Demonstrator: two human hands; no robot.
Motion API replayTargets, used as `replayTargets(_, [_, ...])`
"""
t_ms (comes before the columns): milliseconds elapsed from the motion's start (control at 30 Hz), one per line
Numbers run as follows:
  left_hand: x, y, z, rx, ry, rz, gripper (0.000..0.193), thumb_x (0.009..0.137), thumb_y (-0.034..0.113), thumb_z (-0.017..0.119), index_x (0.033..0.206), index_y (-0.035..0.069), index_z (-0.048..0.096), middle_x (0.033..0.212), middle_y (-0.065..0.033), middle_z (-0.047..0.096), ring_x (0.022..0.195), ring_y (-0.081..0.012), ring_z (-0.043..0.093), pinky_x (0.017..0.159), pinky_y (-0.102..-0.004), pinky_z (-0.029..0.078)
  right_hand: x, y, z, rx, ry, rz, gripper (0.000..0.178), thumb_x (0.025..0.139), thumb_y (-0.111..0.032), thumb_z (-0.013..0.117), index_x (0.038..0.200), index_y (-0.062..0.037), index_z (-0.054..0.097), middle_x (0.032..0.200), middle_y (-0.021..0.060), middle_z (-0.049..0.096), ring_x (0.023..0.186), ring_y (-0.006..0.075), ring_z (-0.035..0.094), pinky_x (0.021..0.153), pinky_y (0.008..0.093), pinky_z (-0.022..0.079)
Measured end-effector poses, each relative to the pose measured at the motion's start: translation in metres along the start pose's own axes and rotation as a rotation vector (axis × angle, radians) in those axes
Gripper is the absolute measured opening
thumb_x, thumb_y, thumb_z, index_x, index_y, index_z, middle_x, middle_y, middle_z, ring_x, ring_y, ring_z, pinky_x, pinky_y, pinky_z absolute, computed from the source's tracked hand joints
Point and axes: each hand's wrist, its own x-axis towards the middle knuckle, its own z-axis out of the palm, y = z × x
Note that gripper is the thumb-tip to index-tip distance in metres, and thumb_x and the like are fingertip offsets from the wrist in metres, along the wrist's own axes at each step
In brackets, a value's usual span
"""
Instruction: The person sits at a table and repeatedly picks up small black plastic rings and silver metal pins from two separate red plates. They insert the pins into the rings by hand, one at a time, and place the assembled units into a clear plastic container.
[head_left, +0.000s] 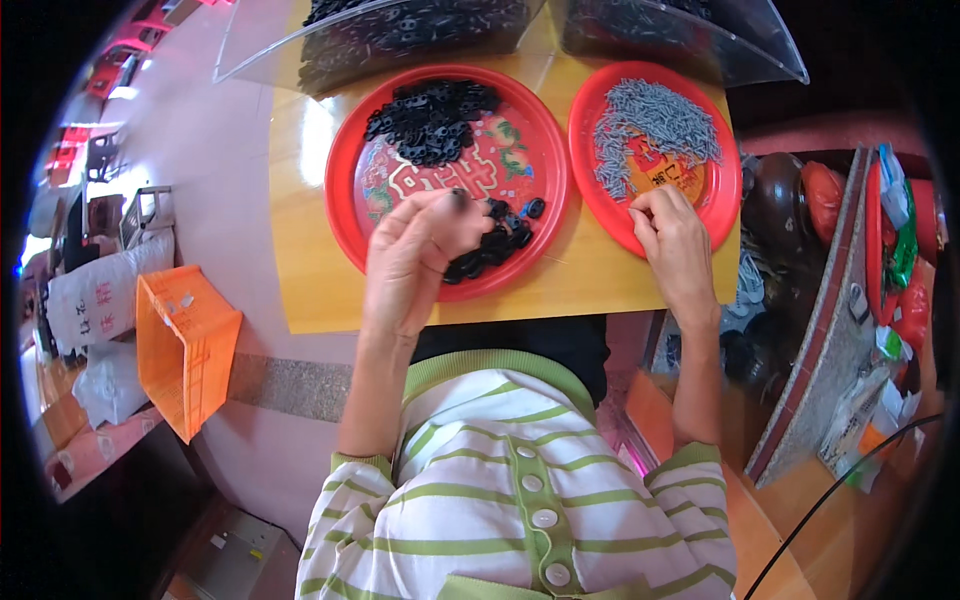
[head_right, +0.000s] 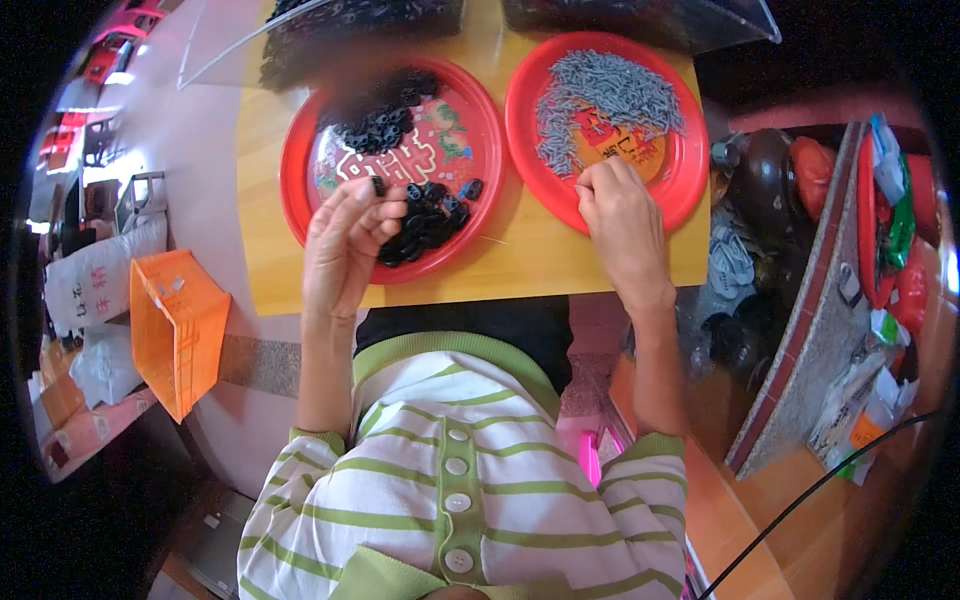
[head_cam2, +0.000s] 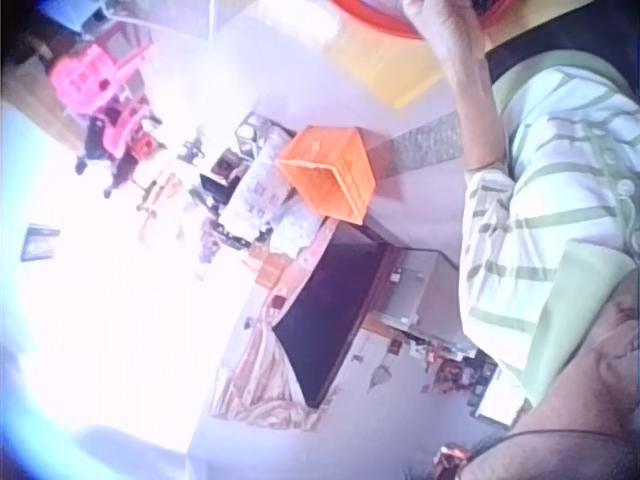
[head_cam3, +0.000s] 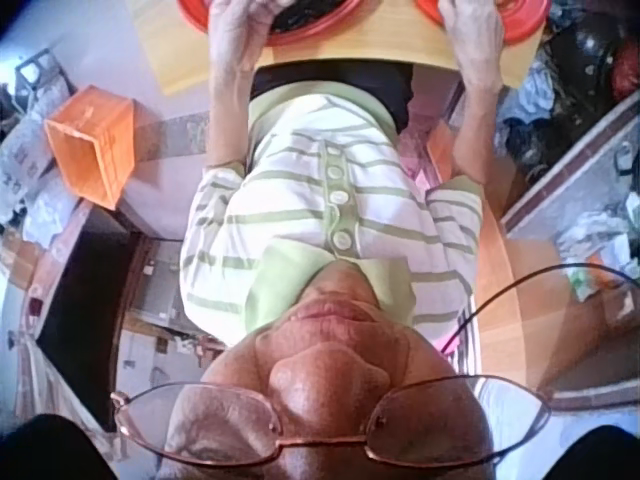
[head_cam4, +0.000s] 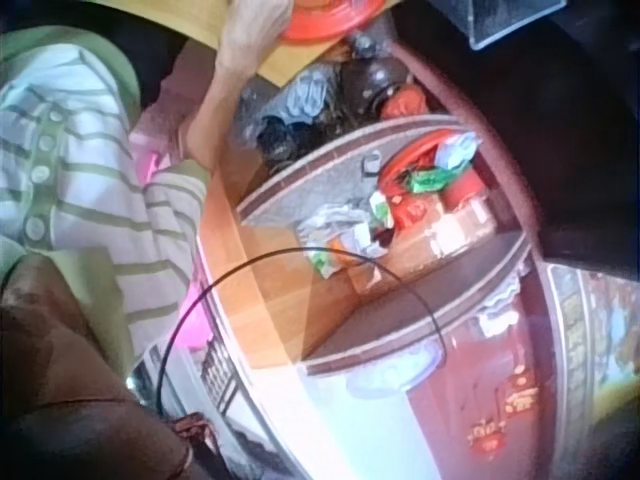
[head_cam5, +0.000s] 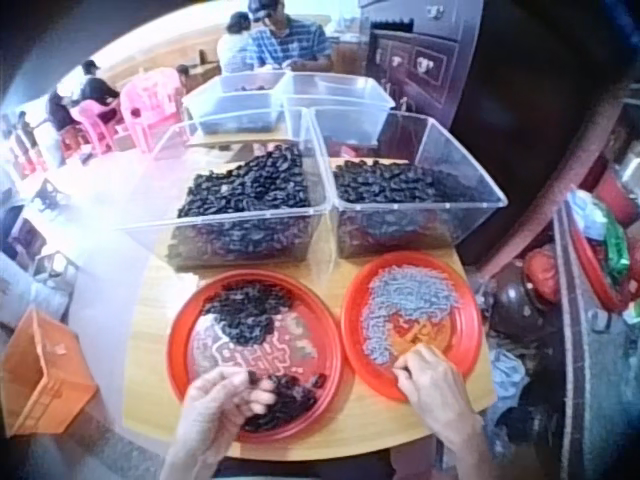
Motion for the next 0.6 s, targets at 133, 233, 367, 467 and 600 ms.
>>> replayTargets(133, [-0.002,-0.007,0.005,-0.121,-0.044,-0.071,0.012,0.091,0.011,0.053,0.095,0.001,0.057,0.094,-0.0184,0.065,0.084,-0.0204,0.066,0.071,-0.0275,0.055,-0.002,0.001,-0.002,0.058,-0.011,0.087,0.008,0.08,-0.004,0.057,0.082,0.0008,0.051,0.08,0.0142,0.055,0.077,0.0321,0.057,0.067,0.0409,0.045])
replayTargets(233, [-0.001,-0.01,0.006,-0.141,-0.068,-0.081,0.013,0.091,0.011,0.054,0.097,0.001,0.056,0.092,-0.0178,0.065,0.081,-0.0196,0.066,0.07,-0.0268,0.054,-0.005,-0.004,-0.012,0.171,0.023,0.188,0.008,0.081,-0.003,0.057,0.086,0.0015,0.053,0.081,0.0135,0.057,0.074,0.0267,0.059,0.064,0.0363,0.046])
replayTargets(367, [-0.001,-0.012,0.008,-0.09,-0.109,-0.051,0.015,0.092,0.011,0.052,0.101,0.0,0.054,0.09,-0.0168,0.065,0.078,-0.0184,0.065,0.067,-0.0258,0.053,-0.007,-0.019,-0.022,0.314,0.18,0.23,0.01,0.085,-0.003,0.057,0.094,0.0009,0.059,0.08,0.0095,0.059,0.069,0.0158,0.059,0.061,0.0279,0.047])
replayTargets(467, [-0.003,-0.011,0.009,-0.073,-0.077,-0.044,0.015,0.092,0.011,0.052,0.102,0.0,0.053,0.087,-0.016,0.065,0.075,-0.0189,0.065,0.067,-0.0264,0.053,-0.007,-0.035,-0.026,0.325,0.174,0.142,0.012,0.085,-0.001,0.058,0.095,0.0006,0.062,0.08,0.0066,0.06,0.069,0.0116,0.057,0.062,0.0242,0.047])
replayTargets(600, [-0.003,-0.008,0.001,-0.13,-0.174,-0.085,0.014,0.092,0.01,0.051,0.102,0.0,0.053,0.084,-0.0157,0.065,0.073,-0.0204,0.066,0.066,-0.0274,0.054,-0.009,-0.047,-0.007,0.684,0.218,0.31,0.011,0.081,0.0,0.063,0.091,-0.0002,0.063,0.08,0.0035,0.061,0.069,0.0078,0.056,0.061,0.022,0.046])
